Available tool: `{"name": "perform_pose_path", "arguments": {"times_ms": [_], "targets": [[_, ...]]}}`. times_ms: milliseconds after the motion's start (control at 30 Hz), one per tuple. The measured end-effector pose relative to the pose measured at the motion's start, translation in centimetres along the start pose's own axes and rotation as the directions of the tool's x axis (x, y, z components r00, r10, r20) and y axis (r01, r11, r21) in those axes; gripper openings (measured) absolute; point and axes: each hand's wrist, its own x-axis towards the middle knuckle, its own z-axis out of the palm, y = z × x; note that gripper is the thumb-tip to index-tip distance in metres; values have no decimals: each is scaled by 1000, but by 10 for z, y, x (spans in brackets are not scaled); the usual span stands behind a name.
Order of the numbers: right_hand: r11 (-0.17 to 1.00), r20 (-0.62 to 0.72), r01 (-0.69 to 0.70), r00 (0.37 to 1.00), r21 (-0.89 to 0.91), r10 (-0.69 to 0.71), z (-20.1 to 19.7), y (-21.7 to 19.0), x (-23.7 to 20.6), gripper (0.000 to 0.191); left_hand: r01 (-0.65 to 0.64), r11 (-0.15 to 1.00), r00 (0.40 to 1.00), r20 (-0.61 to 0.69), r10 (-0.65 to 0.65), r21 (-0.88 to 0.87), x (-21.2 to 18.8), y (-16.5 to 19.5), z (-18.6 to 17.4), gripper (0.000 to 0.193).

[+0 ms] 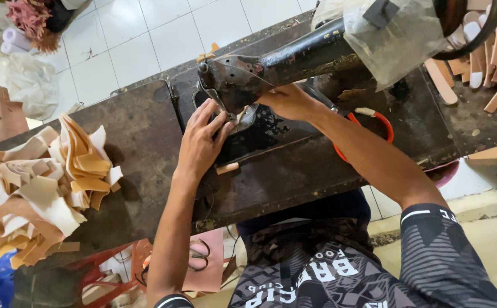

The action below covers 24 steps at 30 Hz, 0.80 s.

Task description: The person uses a sewing machine to stitch beige shoe parts, aligning them under the needle and cutting threads with scissors. They repeatedly pick up parts, sew them, and trim the thread, placing finished pieces aside.

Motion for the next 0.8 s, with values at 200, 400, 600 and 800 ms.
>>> {"name": "perform_pose_path", "arguments": {"times_ms": [200,400,600,800], "targets": [[935,-120,-272,961,-228,251,-3,-1,-5,18,56,993,995,-87,-47,104,-9,15,1,35],[987,-51,12,998,-163,-21,-3,2,-5,18,120,973,987,-126,-96,195,-28,36,-2,37],[947,-95,-177,983,-267,157,-6,6,-5,14,130,972,983,-151,-101,197,-32,50,1,42],[966,-104,-154,985,-208,134,-6,8,-6,15,136,988,987,-101,-128,70,-35,59,7,36]]}}
